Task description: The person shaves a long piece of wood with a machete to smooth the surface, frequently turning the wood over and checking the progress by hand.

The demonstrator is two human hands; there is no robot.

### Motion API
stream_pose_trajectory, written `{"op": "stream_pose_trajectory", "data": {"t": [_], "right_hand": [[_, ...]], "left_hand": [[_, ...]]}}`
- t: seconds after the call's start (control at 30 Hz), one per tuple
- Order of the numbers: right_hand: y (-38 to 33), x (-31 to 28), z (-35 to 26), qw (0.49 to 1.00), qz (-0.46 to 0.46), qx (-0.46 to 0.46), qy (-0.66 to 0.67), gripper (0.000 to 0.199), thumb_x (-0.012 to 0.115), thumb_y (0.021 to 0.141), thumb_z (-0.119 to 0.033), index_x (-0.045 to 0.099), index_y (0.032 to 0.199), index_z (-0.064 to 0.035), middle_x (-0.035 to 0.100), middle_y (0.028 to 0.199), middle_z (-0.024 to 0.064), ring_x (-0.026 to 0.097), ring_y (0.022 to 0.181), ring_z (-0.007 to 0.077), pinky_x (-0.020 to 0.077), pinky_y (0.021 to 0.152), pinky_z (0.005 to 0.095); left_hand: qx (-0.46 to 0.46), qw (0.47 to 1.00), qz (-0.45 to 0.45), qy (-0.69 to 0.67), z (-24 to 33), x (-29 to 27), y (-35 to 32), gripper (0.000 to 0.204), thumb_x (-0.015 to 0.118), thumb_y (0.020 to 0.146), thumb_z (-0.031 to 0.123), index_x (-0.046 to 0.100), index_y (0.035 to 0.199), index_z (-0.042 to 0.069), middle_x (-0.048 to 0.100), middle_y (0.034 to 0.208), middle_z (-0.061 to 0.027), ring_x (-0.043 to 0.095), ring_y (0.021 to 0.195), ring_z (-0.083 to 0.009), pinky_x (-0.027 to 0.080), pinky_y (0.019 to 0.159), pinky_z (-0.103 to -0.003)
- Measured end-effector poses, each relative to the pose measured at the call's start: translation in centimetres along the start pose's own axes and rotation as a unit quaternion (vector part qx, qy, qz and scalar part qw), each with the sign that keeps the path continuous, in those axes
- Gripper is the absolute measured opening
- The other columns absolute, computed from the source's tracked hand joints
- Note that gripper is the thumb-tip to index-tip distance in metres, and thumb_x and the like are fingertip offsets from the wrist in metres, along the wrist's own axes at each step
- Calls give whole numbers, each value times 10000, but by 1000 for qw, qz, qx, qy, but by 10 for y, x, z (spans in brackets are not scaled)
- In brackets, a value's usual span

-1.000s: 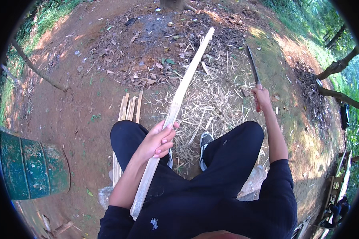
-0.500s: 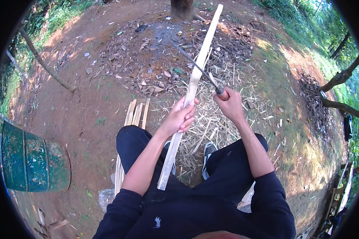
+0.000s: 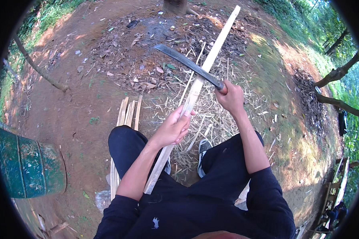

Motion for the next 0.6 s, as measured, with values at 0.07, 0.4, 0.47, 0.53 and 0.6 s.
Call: {"op": "stream_pose_trajectory", "data": {"t": [0.07,0.4,0.47,0.53,0.6], "right_hand": [[-4,3,-2,998,0,-46,-35,219,683,762,-210,524,706,-70,595,598,124,615,529,345,482,506,450],[1,24,29,994,15,-66,-86,188,652,784,-153,525,657,-98,545,498,64,557,400,199,447,397,371],[-3,27,10,989,10,-122,-86,205,647,789,-153,522,634,-106,534,487,59,528,378,190,428,381,366],[-2,28,36,986,-9,-141,-84,213,634,803,-163,523,629,-108,533,488,62,521,373,195,424,378,368],[19,-4,65,986,71,-24,-150,202,636,831,-159,555,662,-86,573,519,58,559,407,192,452,405,364]], "left_hand": [[-13,1000,-7,-9,-1,5,0,270,352,1085,271,445,1193,42,345,658,44,296,386,-11,270,304,-172],[-29,999,-5,43,-17,6,-2,252,350,1086,266,442,1185,53,345,630,59,303,402,-16,278,338,-200],[-32,999,-5,37,-16,4,-4,249,351,1086,264,441,1184,54,339,629,62,301,404,-14,276,338,-196],[-46,998,-23,32,-18,13,-5,248,351,1086,264,441,1187,56,336,633,63,299,406,-12,274,337,-193],[-60,997,-37,34,-18,21,-8,250,349,1086,266,441,1193,60,335,642,63,297,408,-11,272,338,-189]]}}
Point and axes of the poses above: each hand's wrist, its own y-axis towards the middle knuckle, its own x-axis out of the palm, z = x × y, the point moved 10 cm from there along y, towards the middle knuckle
